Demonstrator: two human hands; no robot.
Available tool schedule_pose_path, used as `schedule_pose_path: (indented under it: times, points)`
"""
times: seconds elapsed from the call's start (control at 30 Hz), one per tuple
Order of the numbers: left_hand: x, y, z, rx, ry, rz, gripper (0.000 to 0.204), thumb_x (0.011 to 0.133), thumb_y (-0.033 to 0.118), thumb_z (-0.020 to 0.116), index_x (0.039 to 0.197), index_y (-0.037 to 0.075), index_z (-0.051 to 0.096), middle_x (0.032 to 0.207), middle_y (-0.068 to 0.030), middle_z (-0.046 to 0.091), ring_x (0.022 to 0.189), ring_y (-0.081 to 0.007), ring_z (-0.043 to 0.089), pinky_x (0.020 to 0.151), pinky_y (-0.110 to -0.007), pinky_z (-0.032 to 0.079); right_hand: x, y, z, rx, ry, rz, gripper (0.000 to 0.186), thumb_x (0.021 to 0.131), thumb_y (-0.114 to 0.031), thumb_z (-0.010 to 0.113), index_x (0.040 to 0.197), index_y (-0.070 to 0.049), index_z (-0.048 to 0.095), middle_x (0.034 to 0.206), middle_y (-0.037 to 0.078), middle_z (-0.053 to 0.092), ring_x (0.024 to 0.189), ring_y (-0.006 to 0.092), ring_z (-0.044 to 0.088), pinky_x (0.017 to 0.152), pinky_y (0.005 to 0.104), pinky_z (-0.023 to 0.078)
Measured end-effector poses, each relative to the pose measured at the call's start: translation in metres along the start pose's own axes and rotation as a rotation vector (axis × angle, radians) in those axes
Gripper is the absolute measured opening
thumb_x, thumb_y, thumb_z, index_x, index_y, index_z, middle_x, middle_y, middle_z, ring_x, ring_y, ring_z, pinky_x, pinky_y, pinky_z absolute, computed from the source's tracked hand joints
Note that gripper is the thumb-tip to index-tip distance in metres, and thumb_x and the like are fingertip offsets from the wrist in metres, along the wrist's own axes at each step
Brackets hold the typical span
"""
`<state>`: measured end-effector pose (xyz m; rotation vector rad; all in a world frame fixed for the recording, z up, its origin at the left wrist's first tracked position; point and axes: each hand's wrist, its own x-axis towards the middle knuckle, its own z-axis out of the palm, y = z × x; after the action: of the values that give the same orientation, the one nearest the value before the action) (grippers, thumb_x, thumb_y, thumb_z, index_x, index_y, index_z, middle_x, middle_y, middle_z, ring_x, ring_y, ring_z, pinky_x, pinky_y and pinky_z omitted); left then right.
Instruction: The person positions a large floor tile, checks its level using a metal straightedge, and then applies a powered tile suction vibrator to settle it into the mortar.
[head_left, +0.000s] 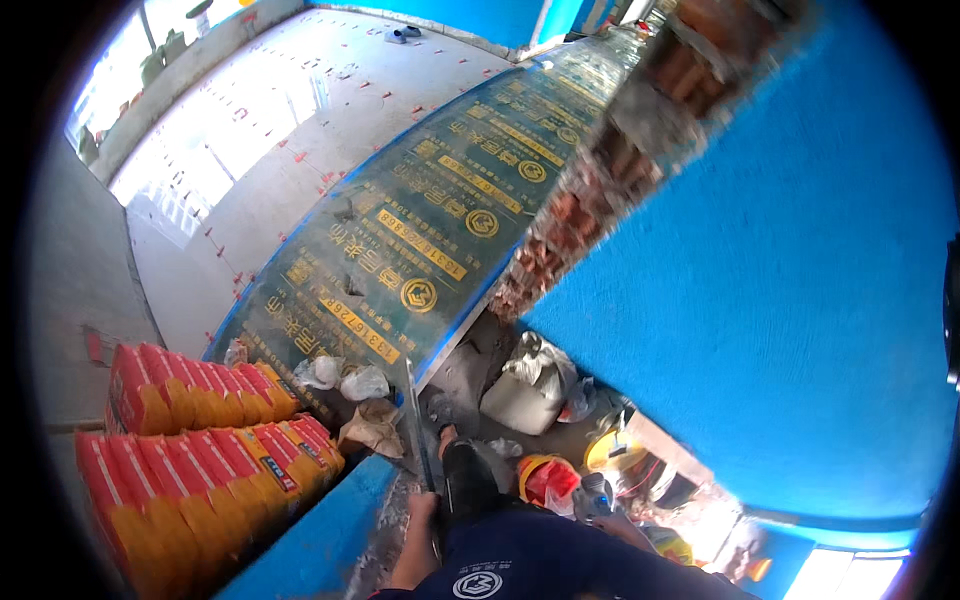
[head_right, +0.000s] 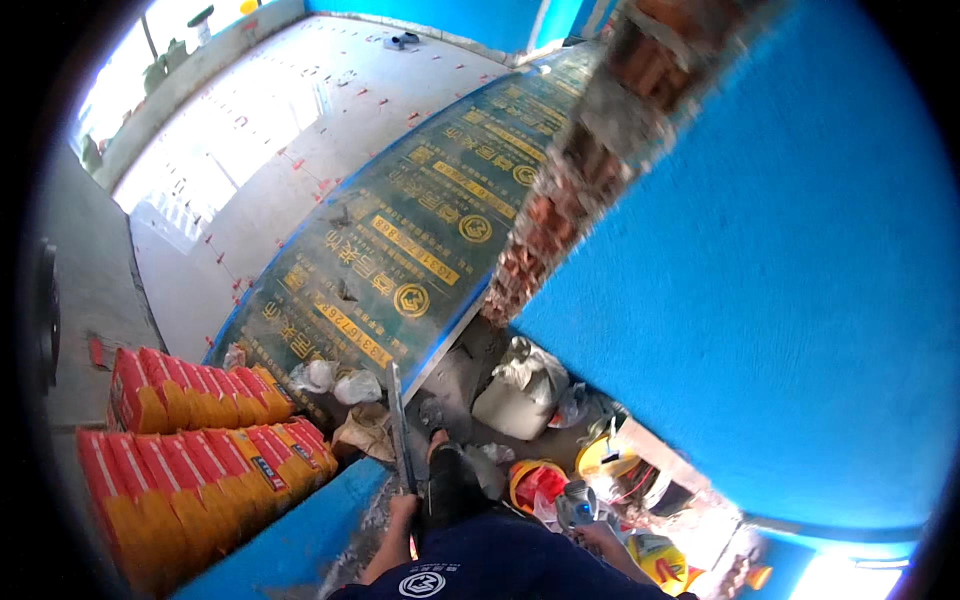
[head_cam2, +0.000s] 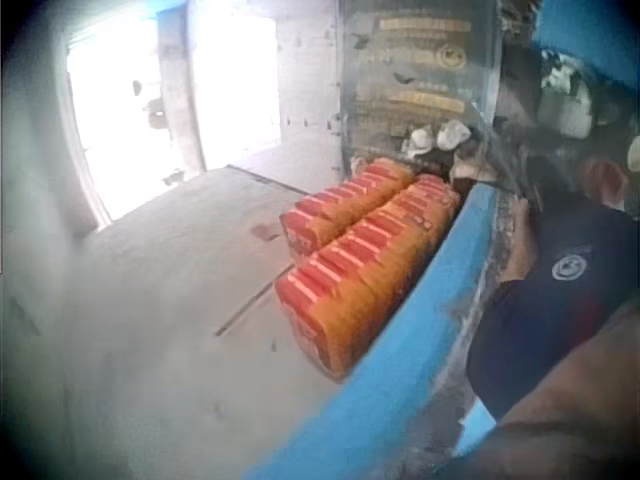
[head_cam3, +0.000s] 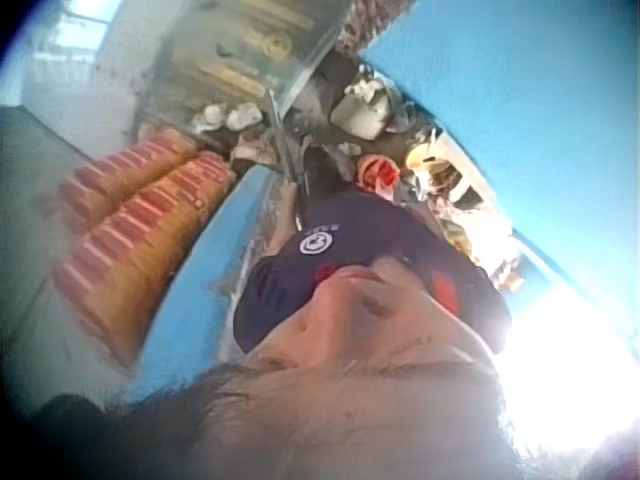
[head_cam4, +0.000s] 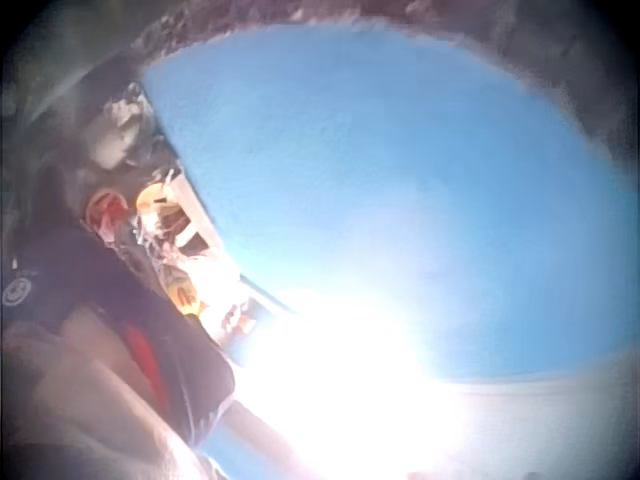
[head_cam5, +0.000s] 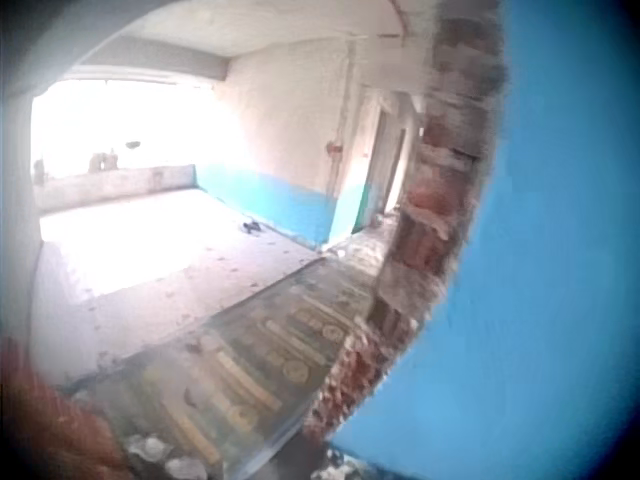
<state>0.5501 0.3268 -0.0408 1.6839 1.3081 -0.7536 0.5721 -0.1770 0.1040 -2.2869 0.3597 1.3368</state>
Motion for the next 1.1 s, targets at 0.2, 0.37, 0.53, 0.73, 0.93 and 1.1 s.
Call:
schedule_pose_path:
  times: [0.2,0.37,0.53,0.73,0.93,1.1]
  points:
    - [0.073,0.019,-0.122,0.101,-0.173,-0.021,0.054,0.074,0.03,0.063,0.109,-0.011,0.065,0.111,-0.0291,0.067,0.11,-0.0367,0.065,0.091,-0.042,0.049,0.06,-0.24,-0.085,0.325,-0.06,0.306,0.034,0.076,-0.038,0.073,0.086,-0.005,0.072,0.073,0.007,0.065,0.064,0.0194,0.06,0.059,0.0369,0.048]
    - [0.076,0.115,-0.179,0.084,-0.25,0.057,0.052,0.074,0.029,0.064,0.107,-0.01,0.066,0.11,-0.0282,0.067,0.108,-0.0359,0.065,0.089,-0.042,0.05,0.162,-0.362,-0.162,0.501,-0.19,0.41,0.032,0.074,-0.038,0.075,0.08,-0.009,0.067,0.063,0.008,0.058,0.056,0.0211,0.054,0.056,0.0403,0.042]
    - [0.088,0.194,-0.247,0.099,-0.237,0.092,0.049,0.075,0.029,0.064,0.105,-0.01,0.067,0.108,-0.0273,0.068,0.106,-0.0351,0.066,0.088,-0.042,0.05,0.226,-0.545,-0.217,0.329,-0.185,0.183,0.035,0.073,-0.041,0.076,0.072,-0.009,0.063,0.062,0.008,0.06,0.053,0.0219,0.052,0.056,0.0414,0.04]
    - [0.112,0.317,-0.336,0.109,-0.133,0.099,0.046,0.075,0.027,0.064,0.103,-0.008,0.068,0.106,-0.0262,0.069,0.104,-0.0341,0.067,0.086,-0.042,0.051,0.373,-0.729,-0.244,-0.022,-0.412,0.05,0.03,0.078,-0.04,0.071,0.079,-0.01,0.067,0.063,0.007,0.057,0.054,0.0223,0.051,0.057,0.042,0.042]
    - [0.15,0.512,-0.42,0.122,-0.062,0.184,0.043,0.075,0.026,0.065,0.101,-0.007,0.069,0.104,-0.0252,0.069,0.102,-0.0332,0.068,0.084,-0.042,0.052,0.543,-0.814,-0.317,0.063,-0.672,0.071,0.025,0.086,-0.04,0.063,0.085,-0.015,0.063,0.077,0.009,0.059,0.067,0.0233,0.053,0.061,0.0419,0.044]
    - [0.187,0.614,-0.472,0.089,0.042,0.15,0.04,0.075,0.026,0.065,0.099,-0.006,0.069,0.102,-0.0243,0.07,0.1,-0.0324,0.069,0.082,-0.042,0.052,0.475,-0.95,-0.418,0.05,-0.367,0.067,0.034,0.078,-0.039,0.077,0.097,-0.011,0.074,0.093,0.009,0.068,0.084,0.0199,0.062,0.072,0.0417,0.052]
